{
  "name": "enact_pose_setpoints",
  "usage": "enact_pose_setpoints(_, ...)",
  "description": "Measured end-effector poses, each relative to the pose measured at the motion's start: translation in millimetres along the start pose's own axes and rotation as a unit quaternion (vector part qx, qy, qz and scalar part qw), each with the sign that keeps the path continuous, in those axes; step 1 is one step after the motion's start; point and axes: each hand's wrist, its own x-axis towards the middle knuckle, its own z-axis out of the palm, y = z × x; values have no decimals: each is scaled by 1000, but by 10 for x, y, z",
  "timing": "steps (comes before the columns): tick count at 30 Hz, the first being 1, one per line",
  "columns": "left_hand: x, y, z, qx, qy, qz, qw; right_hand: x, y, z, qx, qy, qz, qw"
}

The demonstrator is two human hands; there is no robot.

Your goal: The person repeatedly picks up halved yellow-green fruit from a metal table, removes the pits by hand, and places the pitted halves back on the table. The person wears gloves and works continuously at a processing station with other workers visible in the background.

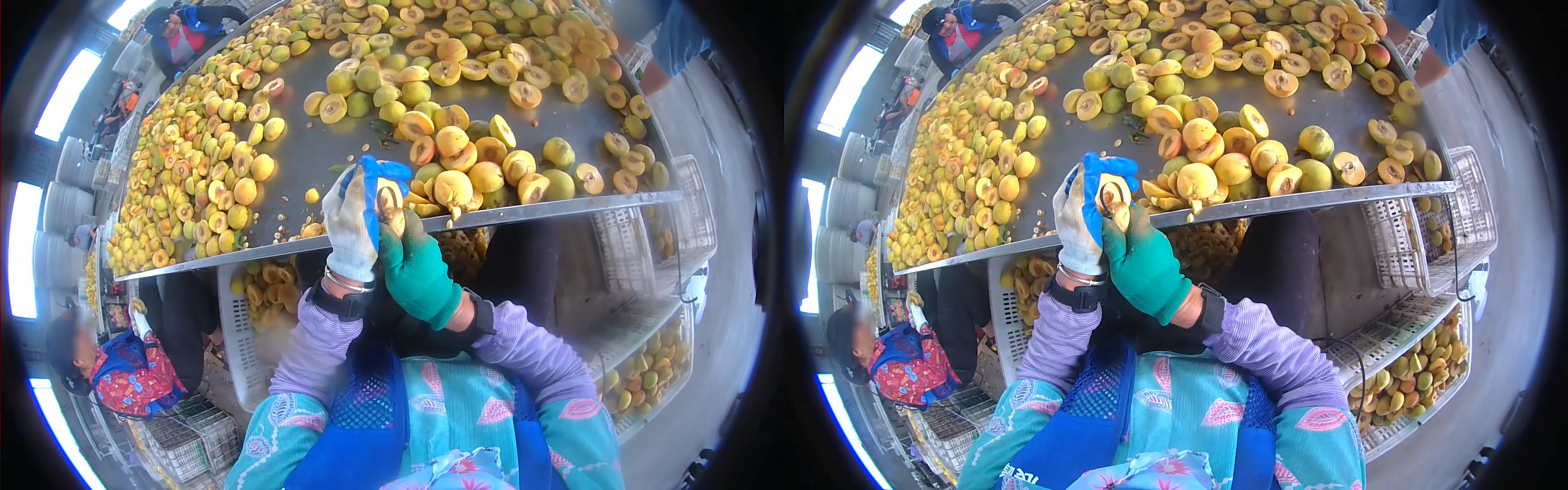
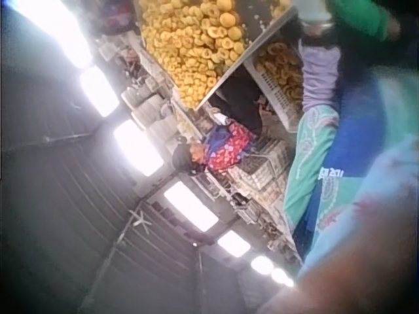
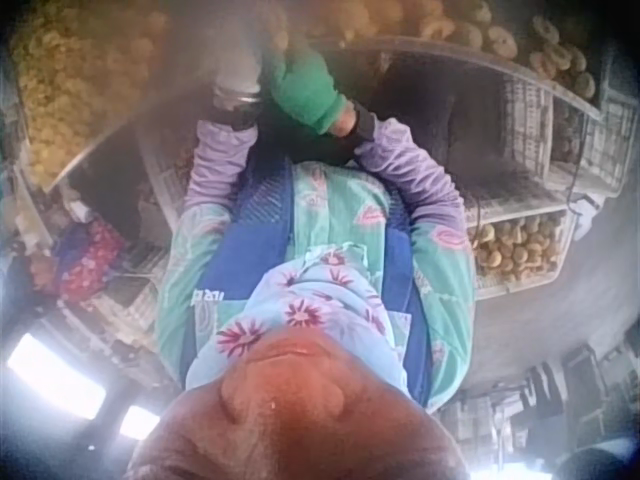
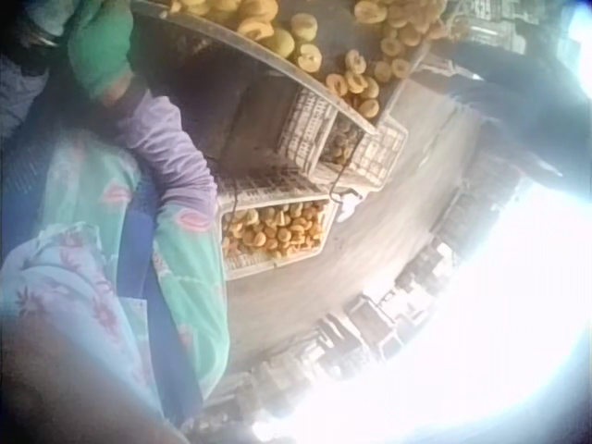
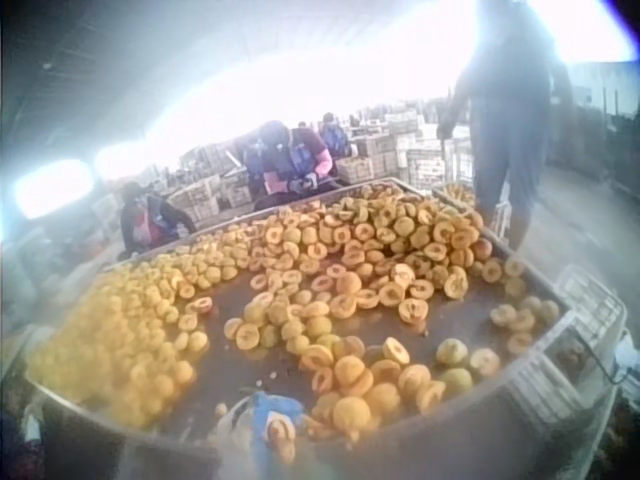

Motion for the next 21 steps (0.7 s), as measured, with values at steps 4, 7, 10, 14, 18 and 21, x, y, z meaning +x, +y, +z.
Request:
enact_pose_setpoints(4,87,55,-60,140,-102,35,984,16,65,-189,-26,-59,-17,998)
enact_pose_setpoints(7,190,19,-90,209,-180,54,960,14,107,-209,83,-78,79,990)
enact_pose_setpoints(10,245,-46,-26,194,-176,15,965,27,-316,-220,300,-86,317,895)
enact_pose_setpoints(14,506,-50,-108,168,-359,-33,917,49,-166,-217,418,-155,311,840)
enact_pose_setpoints(18,472,-23,-161,27,-354,-147,923,57,-280,-255,583,-205,374,691)
enact_pose_setpoints(21,233,-34,-72,121,-236,7,964,44,-293,-258,400,-183,359,824)
